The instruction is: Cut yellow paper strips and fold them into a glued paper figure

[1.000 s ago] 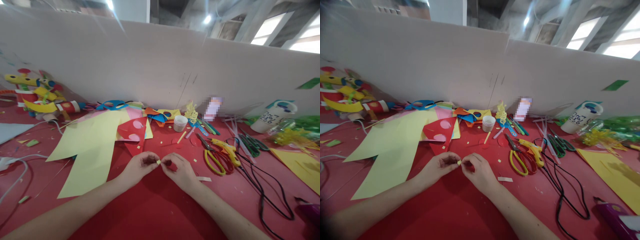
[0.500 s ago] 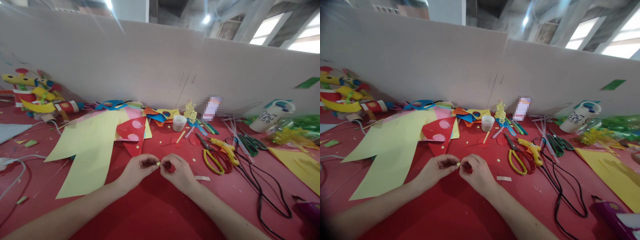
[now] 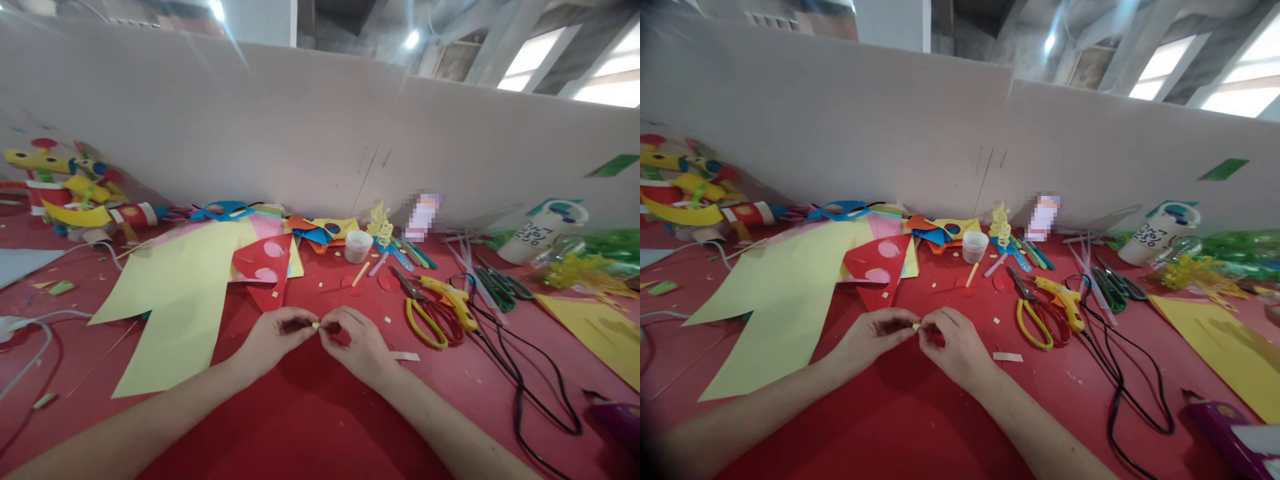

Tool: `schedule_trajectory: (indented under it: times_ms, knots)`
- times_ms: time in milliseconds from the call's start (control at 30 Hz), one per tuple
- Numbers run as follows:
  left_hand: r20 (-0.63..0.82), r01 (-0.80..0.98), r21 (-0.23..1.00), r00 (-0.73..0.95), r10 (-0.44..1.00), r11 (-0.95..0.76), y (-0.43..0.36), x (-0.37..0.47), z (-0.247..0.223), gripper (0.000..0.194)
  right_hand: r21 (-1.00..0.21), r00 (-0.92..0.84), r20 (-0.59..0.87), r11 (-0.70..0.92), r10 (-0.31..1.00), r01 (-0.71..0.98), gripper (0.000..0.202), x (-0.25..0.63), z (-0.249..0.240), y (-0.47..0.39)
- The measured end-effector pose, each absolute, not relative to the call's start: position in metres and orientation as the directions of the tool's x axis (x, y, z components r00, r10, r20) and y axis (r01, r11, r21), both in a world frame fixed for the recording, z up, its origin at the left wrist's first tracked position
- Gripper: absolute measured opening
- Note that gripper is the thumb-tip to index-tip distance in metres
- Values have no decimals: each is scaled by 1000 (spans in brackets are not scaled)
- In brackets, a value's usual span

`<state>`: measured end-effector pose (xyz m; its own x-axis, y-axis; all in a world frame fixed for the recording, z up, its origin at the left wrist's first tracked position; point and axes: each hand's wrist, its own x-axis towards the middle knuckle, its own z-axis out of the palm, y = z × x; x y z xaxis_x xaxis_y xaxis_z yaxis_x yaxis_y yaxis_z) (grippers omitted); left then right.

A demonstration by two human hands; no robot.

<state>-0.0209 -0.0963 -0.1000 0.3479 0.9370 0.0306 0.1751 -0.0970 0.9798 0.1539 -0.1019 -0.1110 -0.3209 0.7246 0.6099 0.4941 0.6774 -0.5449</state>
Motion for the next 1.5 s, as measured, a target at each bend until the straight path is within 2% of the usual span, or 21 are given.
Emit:
schedule_trajectory:
  times_ms: [233, 367, 533, 700, 833, 967, 1167, 1500]
  knots:
    - [101, 244, 949, 360, 927, -198, -101, -21, -98, 13, -444, -341, 674, 729, 655, 522, 12, 152, -110, -104]
    - [99, 219, 958, 361, 927, -188, -101, -19, -101, 11, -375, -375, 701, 761, 606, 529, 14, 152, -108, -104]
    - [39, 44, 997, 320, 946, -56, -99, -16, -102, 21, -468, -304, 666, 699, 681, 541, 11, 152, -108, -104]
    - [55, 53, 996, 334, 941, -77, -97, -18, -102, 12, -566, -319, 600, 671, 734, 479, 11, 154, -110, -104]
    - [17, 73, 997, 295, 955, -41, -94, -20, -103, 17, -631, -308, 556, 634, 771, 447, 12, 156, -111, -102]
    - [-13, 65, 998, 294, 956, -6, -94, -21, -103, 21, -640, -262, 573, 624, 776, 449, 12, 156, -112, -102]
    - [-3, 47, 999, 335, 942, -14, -95, -20, -103, 15, -643, -278, 564, 624, 778, 444, 13, 156, -111, -102]
    - [1, 131, 990, 346, 938, -49, -96, -22, -100, 16, -635, -264, 581, 632, 770, 444, 12, 152, -107, -105]
